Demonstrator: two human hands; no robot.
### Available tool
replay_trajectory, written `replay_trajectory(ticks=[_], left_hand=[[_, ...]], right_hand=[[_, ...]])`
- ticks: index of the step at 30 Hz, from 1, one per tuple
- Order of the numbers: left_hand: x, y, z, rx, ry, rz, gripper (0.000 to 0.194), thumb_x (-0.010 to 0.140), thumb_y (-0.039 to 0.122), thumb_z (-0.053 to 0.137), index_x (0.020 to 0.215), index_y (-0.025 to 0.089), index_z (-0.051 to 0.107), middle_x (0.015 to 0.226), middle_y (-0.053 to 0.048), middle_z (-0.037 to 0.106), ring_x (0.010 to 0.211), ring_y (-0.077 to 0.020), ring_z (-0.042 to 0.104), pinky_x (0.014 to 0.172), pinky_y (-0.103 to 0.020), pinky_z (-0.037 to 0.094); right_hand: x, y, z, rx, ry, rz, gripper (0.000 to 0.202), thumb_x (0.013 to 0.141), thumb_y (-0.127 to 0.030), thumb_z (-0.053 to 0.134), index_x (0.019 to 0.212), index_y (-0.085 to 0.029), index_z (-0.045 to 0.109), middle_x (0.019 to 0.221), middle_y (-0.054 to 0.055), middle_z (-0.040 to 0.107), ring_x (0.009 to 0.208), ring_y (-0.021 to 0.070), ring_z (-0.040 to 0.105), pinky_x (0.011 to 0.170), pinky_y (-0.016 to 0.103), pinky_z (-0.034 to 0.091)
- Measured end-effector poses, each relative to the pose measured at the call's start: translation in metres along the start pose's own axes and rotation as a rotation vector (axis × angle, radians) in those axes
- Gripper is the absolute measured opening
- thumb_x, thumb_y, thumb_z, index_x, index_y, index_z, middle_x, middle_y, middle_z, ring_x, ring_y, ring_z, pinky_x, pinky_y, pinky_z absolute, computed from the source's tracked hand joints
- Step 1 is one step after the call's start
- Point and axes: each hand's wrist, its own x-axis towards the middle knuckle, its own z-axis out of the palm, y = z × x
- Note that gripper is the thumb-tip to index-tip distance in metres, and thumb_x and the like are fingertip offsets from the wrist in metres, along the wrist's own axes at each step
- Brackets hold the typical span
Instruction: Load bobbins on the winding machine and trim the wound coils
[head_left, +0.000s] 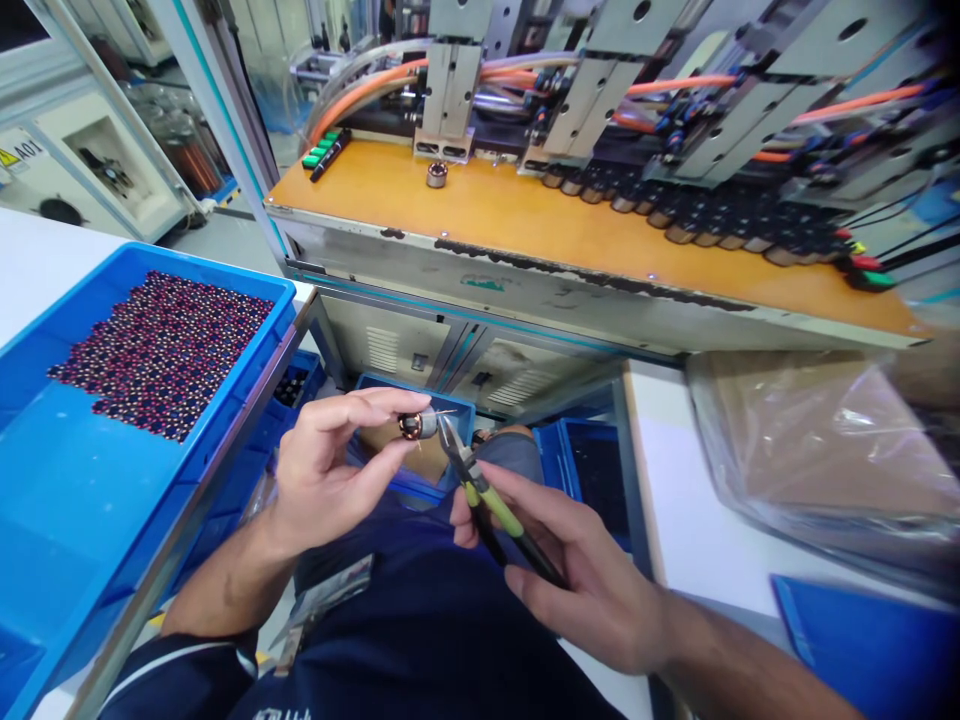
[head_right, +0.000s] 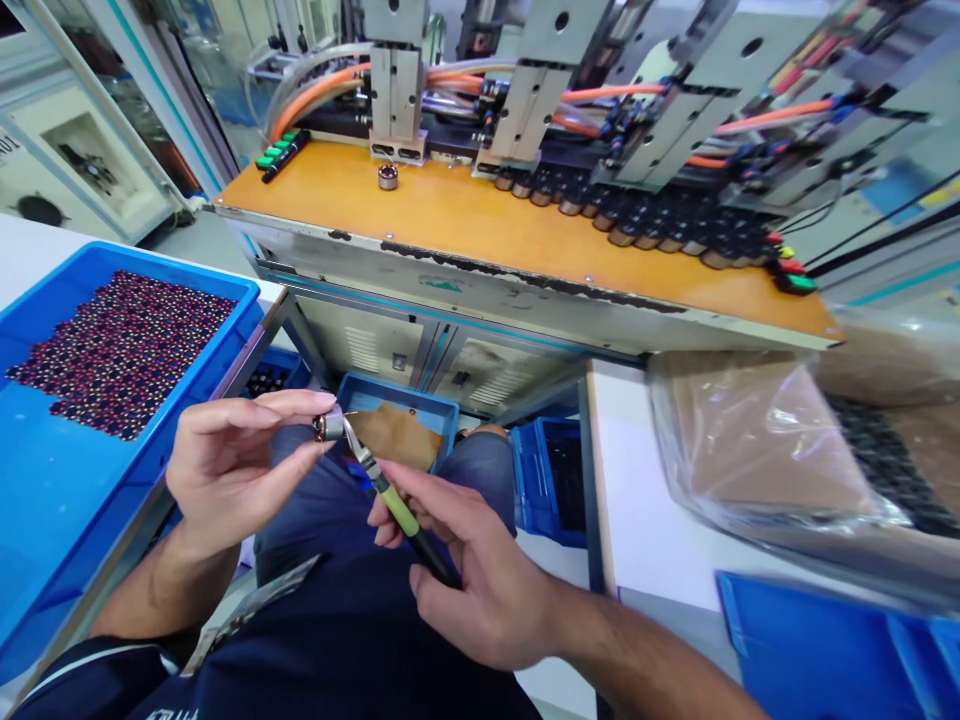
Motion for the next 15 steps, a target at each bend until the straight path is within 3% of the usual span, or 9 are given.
replay_trajectory(ticks=[15], left_hand=[[-0.0010, 0.0032, 0.0011, 0.000, 0.000, -0.030, 0.062, 0.067, -0.016, 0.071, 0.116, 0.020, 0.053, 0.115, -0.008, 0.074, 0.104, -0.0247, 0.073, 0.088, -0.042, 0.064]], right_hand=[[0.0046, -0.0024, 0.0037, 0.052, 0.055, 0.014, 0.081, 0.082, 0.005, 0.047, 0.147, -0.043, 0.039, 0.108, 0.004, 0.057, 0.085, 0.0104, 0.058, 0.079, 0.027, 0.053]])
